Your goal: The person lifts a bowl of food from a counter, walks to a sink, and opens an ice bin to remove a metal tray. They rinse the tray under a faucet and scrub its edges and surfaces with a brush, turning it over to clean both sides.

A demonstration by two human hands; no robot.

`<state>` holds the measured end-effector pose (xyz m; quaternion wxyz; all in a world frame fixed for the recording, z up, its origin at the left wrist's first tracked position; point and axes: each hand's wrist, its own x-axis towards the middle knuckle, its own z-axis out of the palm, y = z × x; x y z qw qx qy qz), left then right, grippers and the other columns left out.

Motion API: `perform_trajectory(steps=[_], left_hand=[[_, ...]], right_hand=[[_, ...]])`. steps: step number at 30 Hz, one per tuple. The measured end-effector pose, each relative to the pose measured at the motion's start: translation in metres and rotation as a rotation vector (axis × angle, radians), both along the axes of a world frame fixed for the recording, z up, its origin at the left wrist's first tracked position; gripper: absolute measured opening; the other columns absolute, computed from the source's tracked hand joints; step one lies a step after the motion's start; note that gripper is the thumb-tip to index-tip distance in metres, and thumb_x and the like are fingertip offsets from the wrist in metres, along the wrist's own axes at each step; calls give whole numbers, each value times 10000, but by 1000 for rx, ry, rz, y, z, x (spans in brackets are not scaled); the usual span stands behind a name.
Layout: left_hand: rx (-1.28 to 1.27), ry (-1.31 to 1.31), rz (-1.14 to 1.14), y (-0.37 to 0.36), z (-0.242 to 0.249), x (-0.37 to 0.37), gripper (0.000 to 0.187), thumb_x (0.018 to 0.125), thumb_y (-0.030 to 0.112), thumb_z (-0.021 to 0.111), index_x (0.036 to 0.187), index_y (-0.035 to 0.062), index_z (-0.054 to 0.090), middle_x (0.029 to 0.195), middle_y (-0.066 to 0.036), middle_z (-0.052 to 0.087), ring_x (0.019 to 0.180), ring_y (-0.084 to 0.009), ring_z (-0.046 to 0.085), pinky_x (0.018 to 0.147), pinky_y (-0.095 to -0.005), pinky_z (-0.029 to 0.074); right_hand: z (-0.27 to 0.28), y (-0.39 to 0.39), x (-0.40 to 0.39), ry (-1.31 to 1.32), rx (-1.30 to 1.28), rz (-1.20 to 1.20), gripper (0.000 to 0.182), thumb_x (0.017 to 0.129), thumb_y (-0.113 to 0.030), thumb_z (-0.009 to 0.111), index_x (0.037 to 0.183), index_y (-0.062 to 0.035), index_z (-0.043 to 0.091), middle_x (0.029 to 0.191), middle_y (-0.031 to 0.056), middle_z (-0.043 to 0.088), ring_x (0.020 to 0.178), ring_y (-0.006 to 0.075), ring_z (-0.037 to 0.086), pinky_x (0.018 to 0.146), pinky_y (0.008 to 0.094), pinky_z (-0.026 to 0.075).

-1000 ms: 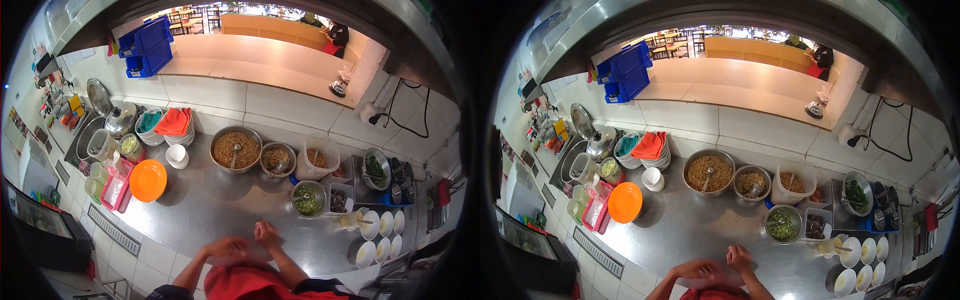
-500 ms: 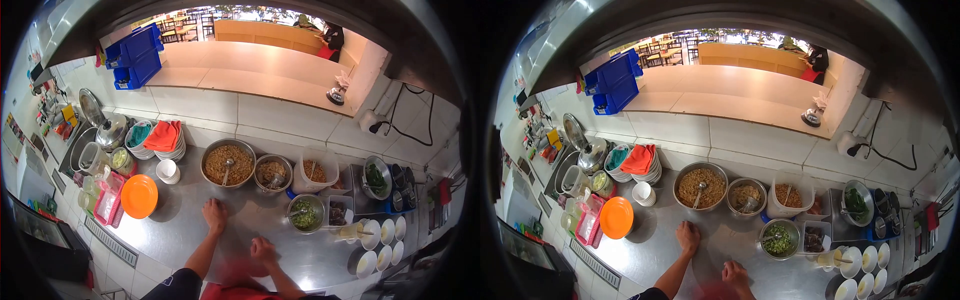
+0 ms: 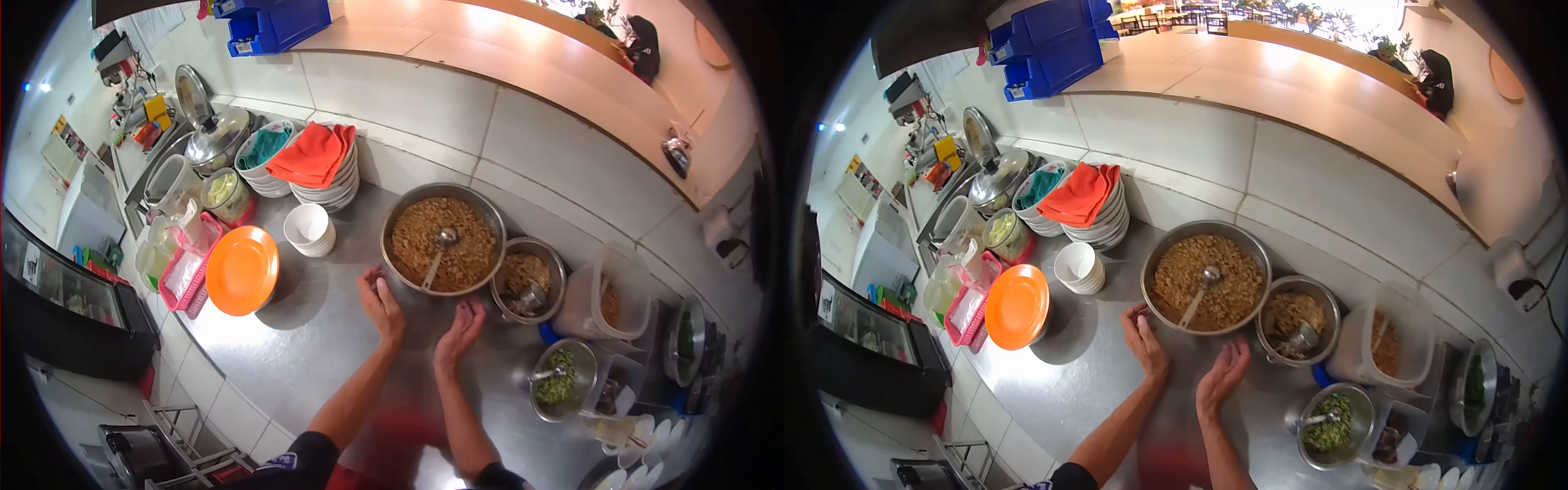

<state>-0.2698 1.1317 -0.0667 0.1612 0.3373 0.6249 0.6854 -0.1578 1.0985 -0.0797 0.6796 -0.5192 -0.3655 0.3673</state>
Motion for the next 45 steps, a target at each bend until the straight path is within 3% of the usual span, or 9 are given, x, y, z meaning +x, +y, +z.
perform_trajectory(steps=[2,4,9,10,16,25,33,37,45], left_hand=[[178,-33,-45,17,9,1,445,1016,365,398,1214,-25,484,1152,-161,566,1086,-242,549,944,-374,428],[320,-102,-87,39,8,2,520,1026,425,338,1259,-23,460,1227,-164,537,1150,-246,523,994,-374,408],[483,-518,-293,69,3,0,658,1024,511,238,1360,-30,406,1364,-186,482,1260,-269,470,1082,-390,351],[337,-641,-317,67,10,-2,690,1028,517,158,1387,-22,396,1386,-155,472,1286,-260,443,1106,-388,315],[309,-960,-508,70,-22,-12,724,1020,554,121,1386,14,433,1352,-116,511,1270,-247,451,1112,-379,303],[321,-972,-460,68,-8,-8,675,1020,552,179,1305,24,488,1277,-103,541,1200,-216,487,1046,-366,366],[366,-948,-460,63,-1,1,530,1045,436,248,1270,30,505,1232,-101,566,1144,-201,533,1010,-367,410],[328,-612,-458,60,-11,-1,493,1043,398,275,1280,32,503,1250,-94,570,1139,-201,553,994,-357,435],[326,-753,-489,56,3,5,480,1033,388,287,1296,41,489,1254,-94,568,1154,-210,551,987,-356,445]], right_hand=[[-2,16,-7,14,65,-59,521,1025,-316,395,1395,50,363,1368,230,432,1261,310,469,1090,454,350],[1,20,-10,-122,199,-27,569,1026,-317,360,1460,35,256,1468,202,327,1359,284,346,1140,413,254],[-4,26,-17,95,200,67,637,1025,-328,340,1515,15,121,1561,174,171,1449,272,199,1185,398,157],[-13,25,-13,58,228,86,647,1024,-332,340,1519,10,103,1567,173,155,1454,276,185,1188,403,149],[-8,24,-12,142,235,188,692,1012,-333,340,1530,-15,10,1589,171,82,1469,304,132,1198,453,111],[-15,22,-5,53,245,244,698,1001,-349,354,1537,-30,40,1600,141,73,1476,279,121,1200,449,108],[-12,24,-6,62,206,196,647,1009,-304,354,1540,-47,88,1585,116,149,1456,242,183,1188,418,157],[-2,27,-11,205,198,209,635,1008,-294,369,1545,-87,101,1579,92,177,1449,229,209,1184,415,168],[-3,28,-8,239,215,274,628,1010,-293,372,1551,-135,94,1582,54,185,1450,220,215,1185,414,158]])
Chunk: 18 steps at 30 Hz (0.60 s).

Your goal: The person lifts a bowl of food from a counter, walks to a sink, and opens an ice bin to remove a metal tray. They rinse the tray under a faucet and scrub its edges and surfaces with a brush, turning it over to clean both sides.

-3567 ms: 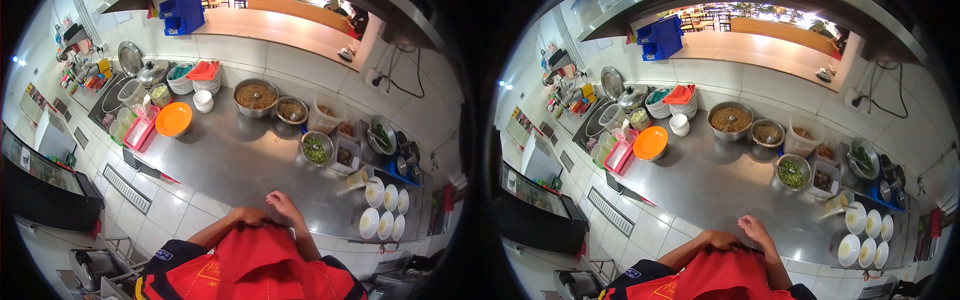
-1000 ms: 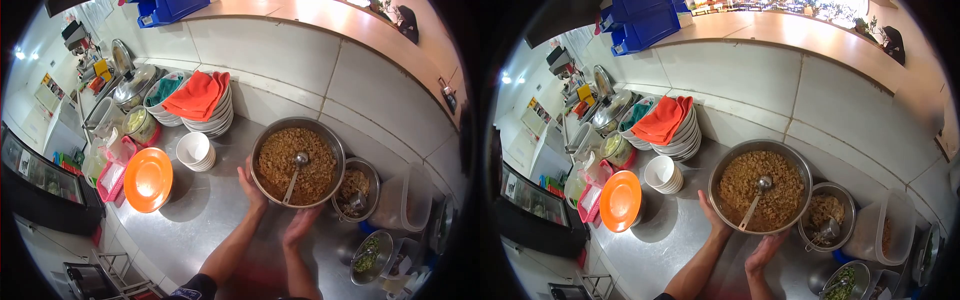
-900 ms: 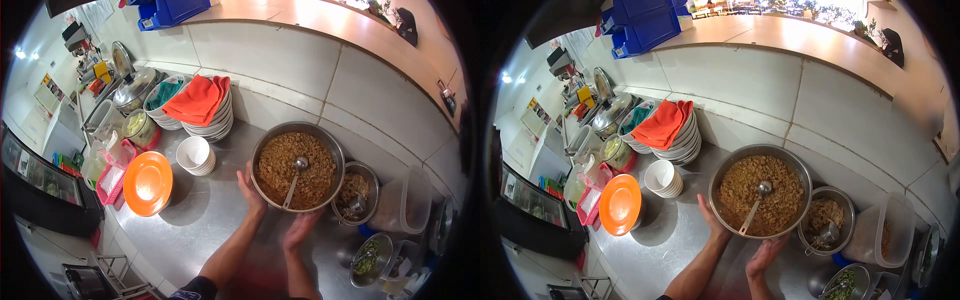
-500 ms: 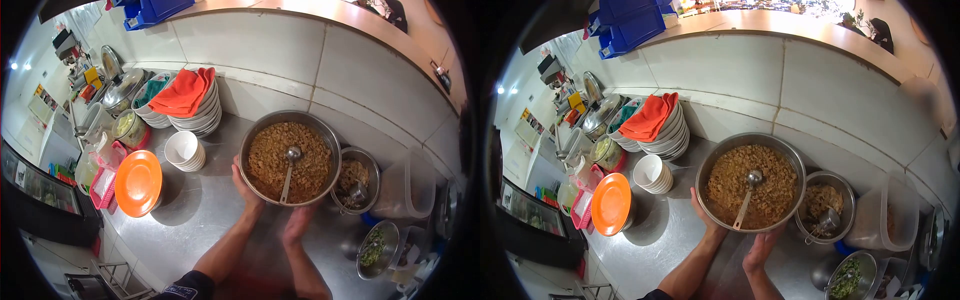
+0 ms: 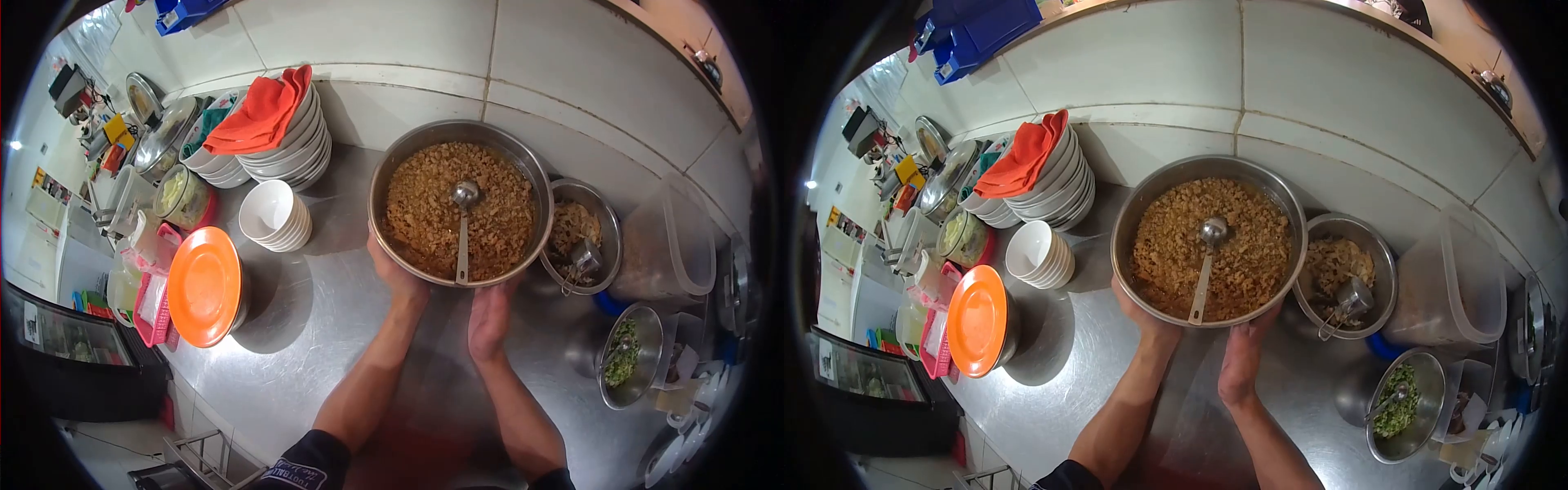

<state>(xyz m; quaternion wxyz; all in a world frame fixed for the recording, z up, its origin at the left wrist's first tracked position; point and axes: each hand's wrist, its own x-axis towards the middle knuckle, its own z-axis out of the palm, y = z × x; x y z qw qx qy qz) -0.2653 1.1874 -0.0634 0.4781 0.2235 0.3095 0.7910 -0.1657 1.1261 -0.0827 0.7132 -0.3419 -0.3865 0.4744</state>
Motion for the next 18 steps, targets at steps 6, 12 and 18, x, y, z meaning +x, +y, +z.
perform_trajectory(steps=[6,12,18], left_hand=[[-33,-50,-1,0,3,2,482,1036,393,274,1309,51,479,1266,-101,561,1162,-211,550,990,-358,448],[-19,-12,35,-1,-1,3,480,1034,388,289,1300,39,481,1251,-109,568,1135,-209,566,962,-349,468],[5,113,182,2,-9,5,460,1015,361,331,1224,0,525,1152,-126,609,1026,-212,616,867,-329,521]], right_hand=[[0,-2,0,22,-12,13,617,1013,-296,366,1547,-131,105,1586,49,174,1460,214,189,1190,414,143],[-7,-2,-1,-32,-5,-3,610,1018,-264,344,1552,-126,82,1592,49,155,1463,207,174,1194,397,129],[-6,0,0,-48,-28,-29,657,1012,-241,365,1556,-116,18,1602,50,97,1468,192,127,1195,376,111]])
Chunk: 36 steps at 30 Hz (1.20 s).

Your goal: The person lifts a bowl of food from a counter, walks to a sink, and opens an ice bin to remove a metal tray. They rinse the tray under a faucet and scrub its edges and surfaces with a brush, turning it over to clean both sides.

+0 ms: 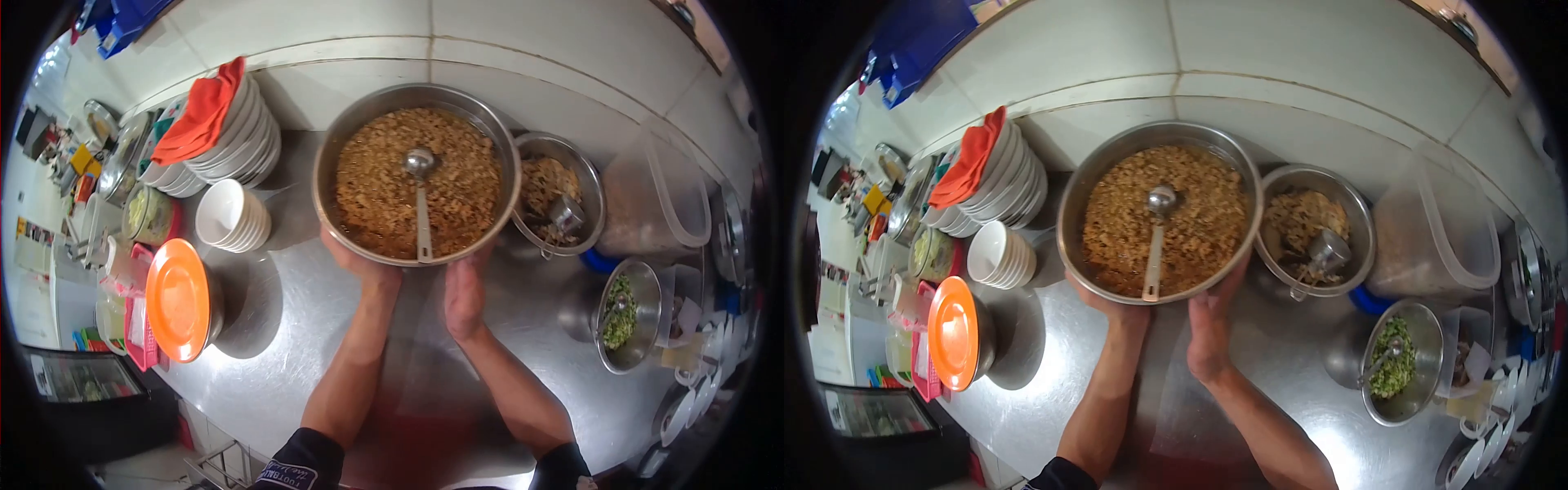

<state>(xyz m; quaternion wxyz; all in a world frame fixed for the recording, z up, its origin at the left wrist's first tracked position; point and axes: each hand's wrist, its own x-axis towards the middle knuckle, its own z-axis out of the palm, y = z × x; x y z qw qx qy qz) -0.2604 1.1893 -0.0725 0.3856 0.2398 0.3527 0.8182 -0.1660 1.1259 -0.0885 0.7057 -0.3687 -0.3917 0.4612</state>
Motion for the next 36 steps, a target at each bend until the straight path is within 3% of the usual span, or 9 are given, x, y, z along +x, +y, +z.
perform_trajectory(steps=[6,9,15,27,36], left_hand=[[-16,-88,-29,0,8,2,483,1010,368,303,1234,-3,517,1169,-140,608,1028,-231,628,853,-337,546],[-37,-80,-15,1,6,1,485,1010,366,295,1264,7,499,1203,-138,596,1067,-231,616,886,-346,539],[-56,-46,-5,0,7,2,490,1006,377,300,1266,14,500,1216,-132,590,1078,-230,612,901,-347,534],[-39,-94,-43,0,9,0,495,999,384,306,1260,13,503,1216,-130,591,1078,-234,611,914,-354,528],[-84,-28,-6,-2,7,0,472,1005,364,316,1261,12,499,1212,-126,590,1085,-226,608,917,-354,525]], right_hand=[[21,4,3,70,63,75,831,1006,-272,469,1523,-62,-146,1594,137,0,1467,247,65,1186,418,79],[32,1,1,174,51,99,843,1003,-283,486,1523,-62,-140,1588,135,39,1462,246,90,1185,413,101],[24,3,2,92,80,48,844,999,-277,503,1523,-47,-117,1576,150,90,1453,252,132,1184,416,121],[25,3,1,102,74,35,855,991,-288,518,1522,-37,-104,1574,168,88,1452,264,140,1186,418,117],[21,3,3,108,80,96,837,1015,-265,468,1516,-42,-164,1596,149,38,1466,253,103,1186,404,97]])
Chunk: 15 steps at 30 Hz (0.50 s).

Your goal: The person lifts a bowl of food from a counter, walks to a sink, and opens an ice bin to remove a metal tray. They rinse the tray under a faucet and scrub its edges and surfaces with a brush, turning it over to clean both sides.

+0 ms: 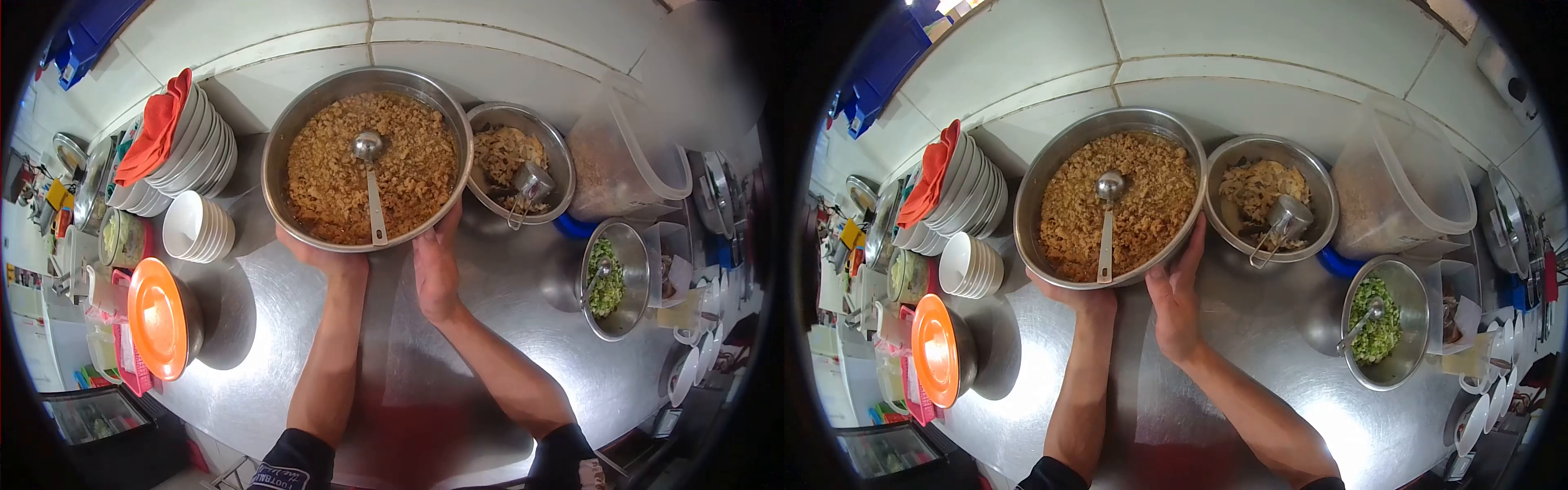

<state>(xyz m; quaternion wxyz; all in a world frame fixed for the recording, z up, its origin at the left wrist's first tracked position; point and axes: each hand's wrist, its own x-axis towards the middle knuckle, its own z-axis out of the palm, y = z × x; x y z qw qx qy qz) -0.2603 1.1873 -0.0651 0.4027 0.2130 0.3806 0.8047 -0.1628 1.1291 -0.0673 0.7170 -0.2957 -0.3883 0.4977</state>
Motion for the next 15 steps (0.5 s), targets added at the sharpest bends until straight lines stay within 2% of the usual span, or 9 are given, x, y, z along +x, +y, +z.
perform_trajectory(steps=[5,11,15], left_hand=[[58,14,-46,1,-10,-2,457,1026,362,329,1330,36,433,1301,-119,525,1179,-214,548,996,-366,471],[-41,150,12,-1,-13,1,454,1042,349,362,1403,76,334,1385,-97,438,1266,-196,463,1073,-376,393],[-14,93,3,0,-11,1,429,1039,347,368,1370,75,369,1359,-90,467,1251,-202,478,1064,-379,404]], right_hand=[[-2,2,3,22,8,19,825,1021,-281,471,1519,-15,-130,1598,151,51,1466,240,105,1184,390,100],[-3,5,3,36,-25,-28,814,1017,-303,492,1525,2,-67,1588,164,97,1460,240,134,1181,384,127],[0,5,4,-9,-13,-55,827,1008,-320,514,1525,4,-44,1579,176,110,1456,248,144,1181,388,137]])
